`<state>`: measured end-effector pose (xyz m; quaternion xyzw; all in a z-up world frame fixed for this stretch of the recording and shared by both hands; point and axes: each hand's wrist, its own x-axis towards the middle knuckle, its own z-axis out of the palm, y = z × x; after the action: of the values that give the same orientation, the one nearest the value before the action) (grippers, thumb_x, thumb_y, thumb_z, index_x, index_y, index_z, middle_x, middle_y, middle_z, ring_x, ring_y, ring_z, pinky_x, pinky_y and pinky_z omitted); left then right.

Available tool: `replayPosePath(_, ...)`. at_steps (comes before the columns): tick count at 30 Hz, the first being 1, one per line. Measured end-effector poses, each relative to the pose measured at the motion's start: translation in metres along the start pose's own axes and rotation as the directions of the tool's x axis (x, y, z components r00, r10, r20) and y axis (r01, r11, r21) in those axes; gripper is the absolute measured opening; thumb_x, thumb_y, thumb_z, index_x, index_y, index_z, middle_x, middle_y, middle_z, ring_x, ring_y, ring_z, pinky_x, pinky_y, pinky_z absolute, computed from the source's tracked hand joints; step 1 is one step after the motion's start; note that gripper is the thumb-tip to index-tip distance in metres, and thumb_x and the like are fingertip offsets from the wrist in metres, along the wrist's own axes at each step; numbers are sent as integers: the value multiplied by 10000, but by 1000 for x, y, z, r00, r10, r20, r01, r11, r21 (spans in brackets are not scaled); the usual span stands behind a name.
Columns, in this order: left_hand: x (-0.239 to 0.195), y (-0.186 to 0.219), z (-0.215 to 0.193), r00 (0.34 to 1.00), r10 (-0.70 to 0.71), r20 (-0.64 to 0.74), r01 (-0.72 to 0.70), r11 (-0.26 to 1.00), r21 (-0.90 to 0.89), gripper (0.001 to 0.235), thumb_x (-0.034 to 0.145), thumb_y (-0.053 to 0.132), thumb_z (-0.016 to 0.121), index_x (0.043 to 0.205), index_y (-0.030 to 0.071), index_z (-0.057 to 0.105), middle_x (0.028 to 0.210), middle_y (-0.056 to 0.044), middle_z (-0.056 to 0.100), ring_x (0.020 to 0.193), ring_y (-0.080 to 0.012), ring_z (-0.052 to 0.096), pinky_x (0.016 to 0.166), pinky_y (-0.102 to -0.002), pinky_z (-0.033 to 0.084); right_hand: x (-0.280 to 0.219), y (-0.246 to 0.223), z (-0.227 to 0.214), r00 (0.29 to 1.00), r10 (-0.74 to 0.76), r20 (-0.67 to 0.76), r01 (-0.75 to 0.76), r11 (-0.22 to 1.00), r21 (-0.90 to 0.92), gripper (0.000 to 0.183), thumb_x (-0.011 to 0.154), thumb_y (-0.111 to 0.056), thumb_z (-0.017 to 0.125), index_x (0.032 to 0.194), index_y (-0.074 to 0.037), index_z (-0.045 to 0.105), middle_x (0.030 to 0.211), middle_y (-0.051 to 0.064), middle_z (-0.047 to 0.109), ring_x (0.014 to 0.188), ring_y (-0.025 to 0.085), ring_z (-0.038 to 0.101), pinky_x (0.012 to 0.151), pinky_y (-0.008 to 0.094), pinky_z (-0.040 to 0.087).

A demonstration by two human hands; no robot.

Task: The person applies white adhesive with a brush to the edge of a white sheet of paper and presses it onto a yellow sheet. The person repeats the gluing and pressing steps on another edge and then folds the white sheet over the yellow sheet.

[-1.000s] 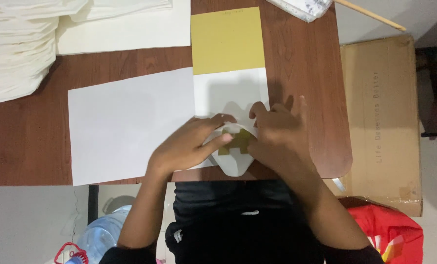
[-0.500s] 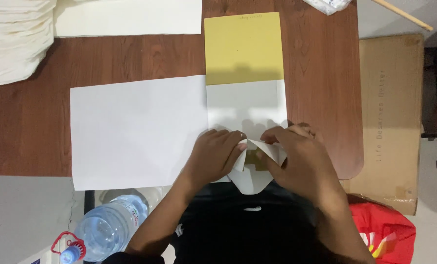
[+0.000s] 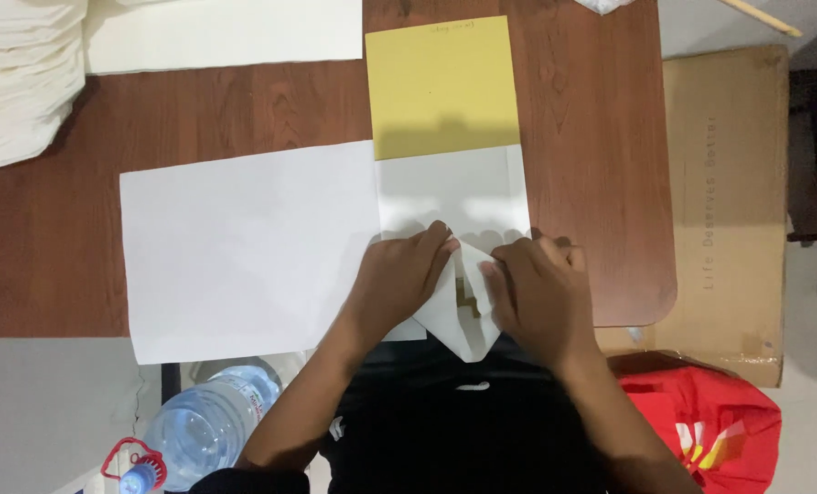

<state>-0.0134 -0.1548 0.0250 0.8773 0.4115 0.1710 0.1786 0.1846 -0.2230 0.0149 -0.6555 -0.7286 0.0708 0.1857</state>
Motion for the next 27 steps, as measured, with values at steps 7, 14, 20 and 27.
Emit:
replayPosePath(7, 4, 8, 0, 995, -91, -34, 90, 996, -27, 234, 1088, 196, 481, 1014, 78, 669, 592, -50, 656, 475, -160, 654, 468, -256, 495, 4, -10, 7, 991, 43, -126, -52, 997, -63, 342, 1056, -409, 511, 916, -175, 717, 650, -25, 607, 675, 186, 598, 742, 355, 359)
replayPosePath(14, 10, 11, 10, 991, -115, -65, 113, 993, -24, 228, 1092, 154, 462, 1000, 44, 639, 620, -95, 656, 483, -195, 663, 453, -300, 512, 14, -17, 4, 978, -80, -192, 55, 990, -131, 228, 1038, -324, 590, 968, -142, 708, 729, 19, 626, 715, 231, 631, 710, 382, 380)
replayPosePath(20, 12, 11, 18, 977, -170, -125, 176, 984, 35, 247, 1088, 161, 478, 979, 45, 667, 626, -83, 656, 512, -175, 662, 463, -260, 513, 20, -15, 8, 979, -26, -203, -6, 988, -155, 275, 1052, -358, 590, 913, -168, 733, 762, 3, 645, 740, 208, 618, 704, 360, 398)
replayPosePath(27, 19, 14, 18, 969, -170, -181, 215, 937, 275, 286, 1089, 254, 519, 924, 104, 697, 674, -47, 626, 710, -213, 600, 618, -321, 452, 32, -17, 1, 989, -44, -139, 13, 976, -216, 264, 1039, -341, 626, 887, -161, 745, 762, 16, 617, 742, 233, 603, 687, 378, 398)
